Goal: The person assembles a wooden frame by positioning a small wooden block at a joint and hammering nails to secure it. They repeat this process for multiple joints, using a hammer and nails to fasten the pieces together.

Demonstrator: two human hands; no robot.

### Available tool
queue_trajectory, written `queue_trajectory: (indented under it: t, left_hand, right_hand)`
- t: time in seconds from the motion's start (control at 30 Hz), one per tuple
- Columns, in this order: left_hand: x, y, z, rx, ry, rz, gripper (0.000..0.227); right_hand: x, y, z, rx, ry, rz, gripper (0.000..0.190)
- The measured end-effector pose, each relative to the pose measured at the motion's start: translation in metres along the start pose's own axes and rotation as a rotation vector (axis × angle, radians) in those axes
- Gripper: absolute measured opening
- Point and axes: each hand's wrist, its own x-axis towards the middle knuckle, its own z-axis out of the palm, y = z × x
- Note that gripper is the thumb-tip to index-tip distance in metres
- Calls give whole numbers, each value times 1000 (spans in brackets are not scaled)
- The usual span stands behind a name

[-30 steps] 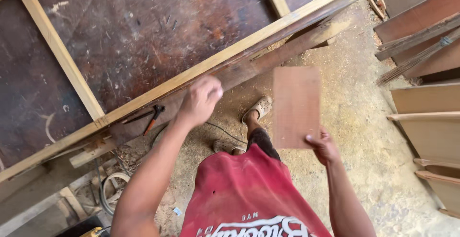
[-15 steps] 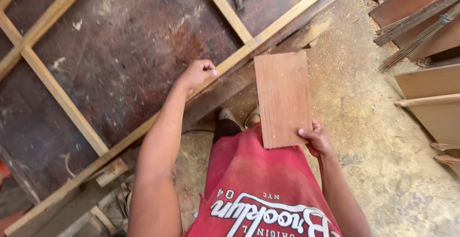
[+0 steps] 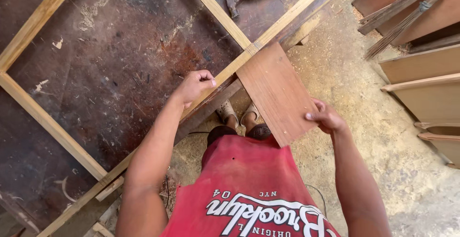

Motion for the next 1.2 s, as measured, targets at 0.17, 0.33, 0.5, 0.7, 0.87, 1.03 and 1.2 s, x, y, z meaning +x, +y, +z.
queue_trajectory:
  t: [0.17,0.33,0.5,0.7,0.87,1.03,1.2]
  left_hand:
    - [-2,3,3,56,17,-26,13]
    - [1,0,11,149,105,21,17]
    - [-8,-2,25,186,216,84,19]
    - [-2,15,19,274,201,-82,16]
    - [-8,26,27,400,361,73,10]
    - [-8,53,77,381,669,120,12]
    - [28,67,95,346,665,-89,34]
  right_hand:
    - [55,-32,11,-35,31,-11,89]
    - [75,-35,12,-25,42,-31,72]
    - [80,-32,11,101,-91,-55,62]
    - [101,-38,5,21,-107,-61,54]
    - [104,-41,9,18,-204,-62,50]
    - [86,-96,8,-613,-80,16,48]
    - [104,-227,20,-1335,46,-1007,9]
